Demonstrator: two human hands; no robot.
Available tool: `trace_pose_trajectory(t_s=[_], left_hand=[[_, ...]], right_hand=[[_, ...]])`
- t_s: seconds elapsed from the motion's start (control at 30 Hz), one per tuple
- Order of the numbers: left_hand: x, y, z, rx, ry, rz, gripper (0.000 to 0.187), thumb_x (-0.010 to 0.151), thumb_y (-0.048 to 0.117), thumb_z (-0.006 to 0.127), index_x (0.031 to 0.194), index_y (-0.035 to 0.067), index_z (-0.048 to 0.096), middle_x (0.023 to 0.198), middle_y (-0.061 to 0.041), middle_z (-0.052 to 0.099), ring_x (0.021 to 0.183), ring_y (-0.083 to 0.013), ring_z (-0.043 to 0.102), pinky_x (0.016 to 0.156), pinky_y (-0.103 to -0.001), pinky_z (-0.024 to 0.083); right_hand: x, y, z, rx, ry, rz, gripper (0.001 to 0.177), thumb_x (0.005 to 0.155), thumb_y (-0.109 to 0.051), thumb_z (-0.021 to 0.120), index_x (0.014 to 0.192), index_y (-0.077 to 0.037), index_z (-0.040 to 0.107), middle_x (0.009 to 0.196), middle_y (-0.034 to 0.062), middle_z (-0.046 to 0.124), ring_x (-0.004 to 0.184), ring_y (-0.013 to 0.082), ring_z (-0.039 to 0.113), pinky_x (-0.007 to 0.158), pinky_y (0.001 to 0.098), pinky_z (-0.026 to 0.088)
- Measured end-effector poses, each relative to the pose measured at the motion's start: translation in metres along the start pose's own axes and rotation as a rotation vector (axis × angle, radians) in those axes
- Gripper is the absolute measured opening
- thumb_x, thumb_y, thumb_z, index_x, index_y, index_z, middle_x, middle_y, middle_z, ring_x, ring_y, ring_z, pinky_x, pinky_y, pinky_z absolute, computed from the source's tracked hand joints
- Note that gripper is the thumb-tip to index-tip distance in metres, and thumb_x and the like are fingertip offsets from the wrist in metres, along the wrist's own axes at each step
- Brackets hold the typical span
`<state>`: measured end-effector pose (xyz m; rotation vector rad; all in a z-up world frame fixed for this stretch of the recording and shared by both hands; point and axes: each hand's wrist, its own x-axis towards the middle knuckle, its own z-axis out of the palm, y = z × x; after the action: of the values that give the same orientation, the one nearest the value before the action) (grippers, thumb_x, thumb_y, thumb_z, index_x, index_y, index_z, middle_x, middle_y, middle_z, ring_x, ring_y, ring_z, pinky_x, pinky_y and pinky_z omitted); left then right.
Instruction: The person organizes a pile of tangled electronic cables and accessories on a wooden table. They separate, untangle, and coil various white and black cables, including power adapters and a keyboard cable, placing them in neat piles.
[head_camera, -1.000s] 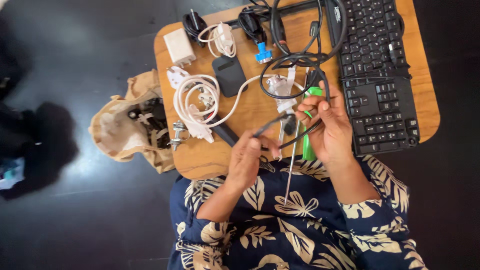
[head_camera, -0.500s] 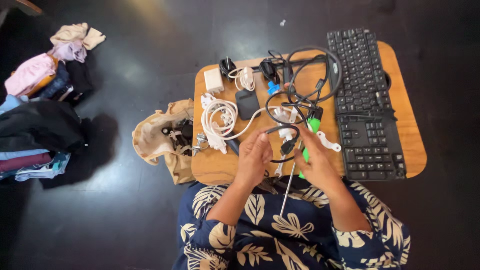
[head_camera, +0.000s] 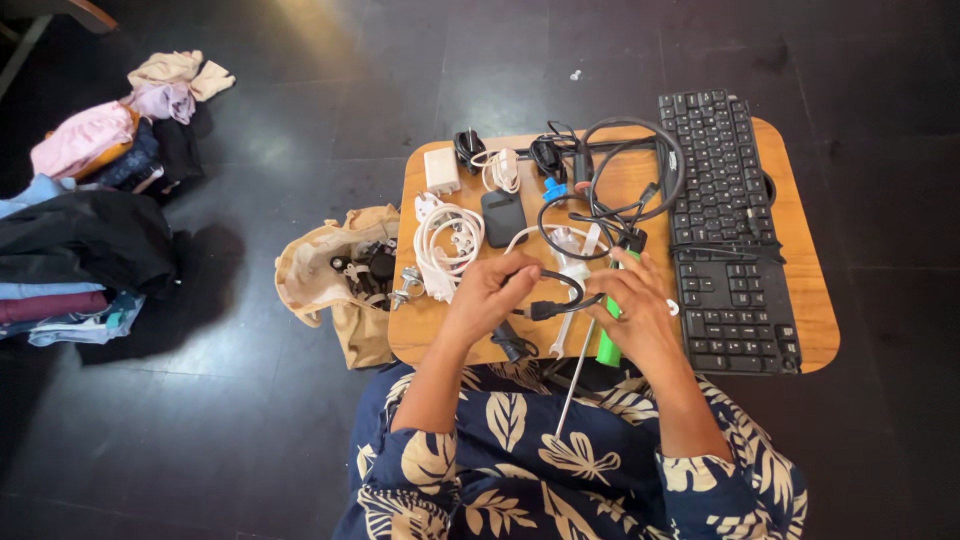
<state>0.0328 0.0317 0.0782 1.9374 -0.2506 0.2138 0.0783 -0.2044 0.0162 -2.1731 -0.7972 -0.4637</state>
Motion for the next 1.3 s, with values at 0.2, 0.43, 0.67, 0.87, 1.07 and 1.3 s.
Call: trace_pose_trajectory(t_s=[0.2,0.43,0.67,0.87,1.07,1.3], left_hand=[[0.005,0.012,0.009,0.420,0.079,0.116,0.016,0.097,0.024,0.068,0.104,0.011,0.075,0.089,-0.011,0.071,0.079,-0.0310,0.070,0.071,-0.041,0.054],[0.004,0.025,0.025,0.571,0.218,0.501,0.029,0.092,0.018,0.068,0.120,0.012,0.067,0.121,-0.016,0.064,0.111,-0.0375,0.060,0.098,-0.046,0.047],[-0.021,0.005,0.040,0.581,0.055,0.360,0.038,0.088,0.019,0.075,0.122,0.006,0.064,0.095,-0.011,0.067,0.092,-0.0328,0.064,0.088,-0.044,0.047],[-0.047,-0.013,0.027,0.054,0.084,0.099,0.024,0.098,0.010,0.067,0.120,0.003,0.059,0.091,-0.004,0.062,0.079,-0.0180,0.060,0.070,-0.030,0.050],[-0.052,-0.018,0.024,-0.391,0.268,-0.050,0.019,0.105,0.018,0.061,0.118,0.005,0.054,0.082,0.002,0.054,0.066,-0.0045,0.044,0.057,-0.022,0.036],[-0.067,-0.013,0.014,-0.891,0.257,0.054,0.023,0.109,0.023,0.064,0.120,0.006,0.053,0.080,0.001,0.048,0.061,-0.0072,0.039,0.061,-0.026,0.031]], right_hand=[[-0.001,-0.019,-0.001,0.131,-0.075,0.031,0.068,0.068,-0.005,0.081,0.133,-0.003,0.065,0.114,0.0098,0.069,0.111,0.0250,0.063,0.120,0.0547,0.030],[0.000,-0.021,0.012,0.138,0.101,-0.226,0.030,0.080,0.000,0.076,0.108,-0.010,0.076,0.108,0.0083,0.072,0.119,0.0276,0.064,0.116,0.0480,0.045],[-0.009,-0.017,0.004,0.137,0.194,0.007,0.036,0.087,0.004,0.066,0.120,-0.007,0.071,0.124,0.0144,0.070,0.126,0.0329,0.063,0.108,0.0438,0.050],[0.002,0.010,0.010,-0.046,0.321,0.101,0.033,0.097,-0.009,0.069,0.130,-0.003,0.063,0.138,0.0216,0.058,0.131,0.0427,0.052,0.112,0.0483,0.042],[0.001,0.048,0.017,0.121,0.122,0.146,0.037,0.100,-0.018,0.066,0.134,-0.005,0.064,0.147,0.0224,0.054,0.135,0.0426,0.050,0.115,0.0487,0.039],[-0.009,0.056,0.032,0.216,-0.033,0.254,0.026,0.092,-0.012,0.073,0.118,-0.013,0.073,0.149,0.0184,0.056,0.123,0.0361,0.066,0.103,0.0422,0.054]])
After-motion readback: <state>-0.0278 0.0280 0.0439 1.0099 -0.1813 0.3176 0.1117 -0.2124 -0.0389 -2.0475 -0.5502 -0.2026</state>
